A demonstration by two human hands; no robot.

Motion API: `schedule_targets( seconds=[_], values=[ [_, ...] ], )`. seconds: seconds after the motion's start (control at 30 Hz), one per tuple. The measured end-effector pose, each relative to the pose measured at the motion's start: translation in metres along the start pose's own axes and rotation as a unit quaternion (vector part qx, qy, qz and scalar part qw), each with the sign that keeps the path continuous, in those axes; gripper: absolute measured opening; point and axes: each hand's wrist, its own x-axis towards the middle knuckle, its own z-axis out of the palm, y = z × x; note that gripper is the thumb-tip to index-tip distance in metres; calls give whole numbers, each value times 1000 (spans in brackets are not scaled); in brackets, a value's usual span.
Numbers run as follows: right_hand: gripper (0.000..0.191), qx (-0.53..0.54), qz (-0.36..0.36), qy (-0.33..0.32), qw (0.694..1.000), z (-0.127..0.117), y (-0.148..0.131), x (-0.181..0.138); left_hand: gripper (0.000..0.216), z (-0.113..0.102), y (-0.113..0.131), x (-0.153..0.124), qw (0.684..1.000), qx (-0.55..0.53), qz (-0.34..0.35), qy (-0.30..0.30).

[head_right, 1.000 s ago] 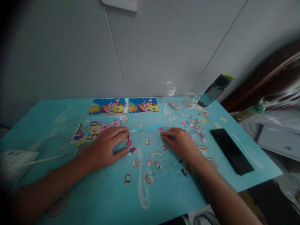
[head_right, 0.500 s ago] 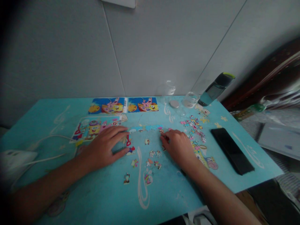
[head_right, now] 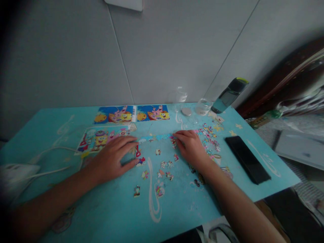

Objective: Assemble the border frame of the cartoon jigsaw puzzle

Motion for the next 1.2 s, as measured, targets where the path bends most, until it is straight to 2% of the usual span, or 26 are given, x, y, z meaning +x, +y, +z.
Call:
schedule_targets(
  seconds=[0.3,0.5,0.67,0.9,1.2],
  values=[
    [31,0,-23,-22,999,4,4,2,49,-1,1,2,1000,0,0,-4],
    [25,59,5,14,998,-18,1,1,49,-1,1,1,1000,6,0,-3],
    [19,84,44,-6,995,-34,1,-3,49,-2,1,1,1000,3,0,-4],
    [18,65,102,21,992,-29,5,-4,52,-1,1,1,1000,10,-7,-7],
    [19,33,66,10,997,-24,0,-4,46,1,0,-1,1000,17,-5,-8]
  ],
)
